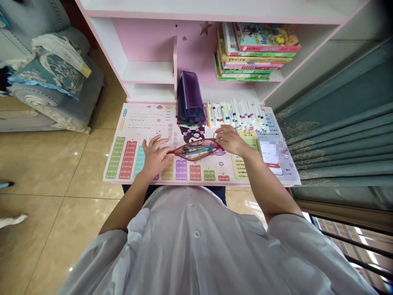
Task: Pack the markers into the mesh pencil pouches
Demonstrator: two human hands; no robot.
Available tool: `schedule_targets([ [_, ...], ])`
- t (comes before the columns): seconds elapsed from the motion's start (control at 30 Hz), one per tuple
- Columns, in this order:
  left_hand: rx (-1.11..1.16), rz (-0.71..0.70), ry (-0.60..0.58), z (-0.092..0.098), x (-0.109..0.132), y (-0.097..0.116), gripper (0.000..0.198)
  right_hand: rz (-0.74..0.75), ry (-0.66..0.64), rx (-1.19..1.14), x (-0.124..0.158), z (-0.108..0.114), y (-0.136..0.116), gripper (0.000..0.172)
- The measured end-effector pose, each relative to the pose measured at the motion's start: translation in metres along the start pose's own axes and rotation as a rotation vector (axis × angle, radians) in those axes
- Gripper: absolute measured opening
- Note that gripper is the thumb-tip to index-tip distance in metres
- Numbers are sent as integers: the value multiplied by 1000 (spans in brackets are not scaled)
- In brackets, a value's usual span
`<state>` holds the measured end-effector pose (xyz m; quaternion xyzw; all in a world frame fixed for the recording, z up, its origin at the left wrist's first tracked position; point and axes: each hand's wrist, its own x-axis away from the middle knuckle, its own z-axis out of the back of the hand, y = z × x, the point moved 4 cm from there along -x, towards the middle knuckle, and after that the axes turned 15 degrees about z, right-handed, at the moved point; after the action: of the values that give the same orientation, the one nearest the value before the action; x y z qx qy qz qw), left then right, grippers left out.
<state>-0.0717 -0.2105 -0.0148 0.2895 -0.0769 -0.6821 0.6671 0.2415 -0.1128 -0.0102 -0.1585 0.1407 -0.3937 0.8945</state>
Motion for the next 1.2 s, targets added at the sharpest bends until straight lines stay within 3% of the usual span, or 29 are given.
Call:
schedule_targets([
  [0.1,-12,-13,-11,-1,-1,2,20,-9,58,57,4,0,-1,27],
  [0.17,-12,-5,-12,-2,-1,3,21,-10,174,112,6,1,-13,27],
  [0.3,-12,28,-7,-4,-1,3,22,72,373,158,8,-7,-69,33],
  [0.4,0,21,8,-5,0,6,21,157,375,118,3,-25,-114,30],
  [0.5,6,19,14,-5,1,10,18,182,356,71,-5,-44,-141,28],
  [0.67,1,47,-38,-5,5,12,16,158,327,33,-16,-56,-148,22],
  [1.2,62,62,-111,-5,7,18,18,75,339,-66,-17,-44,-147,22],
])
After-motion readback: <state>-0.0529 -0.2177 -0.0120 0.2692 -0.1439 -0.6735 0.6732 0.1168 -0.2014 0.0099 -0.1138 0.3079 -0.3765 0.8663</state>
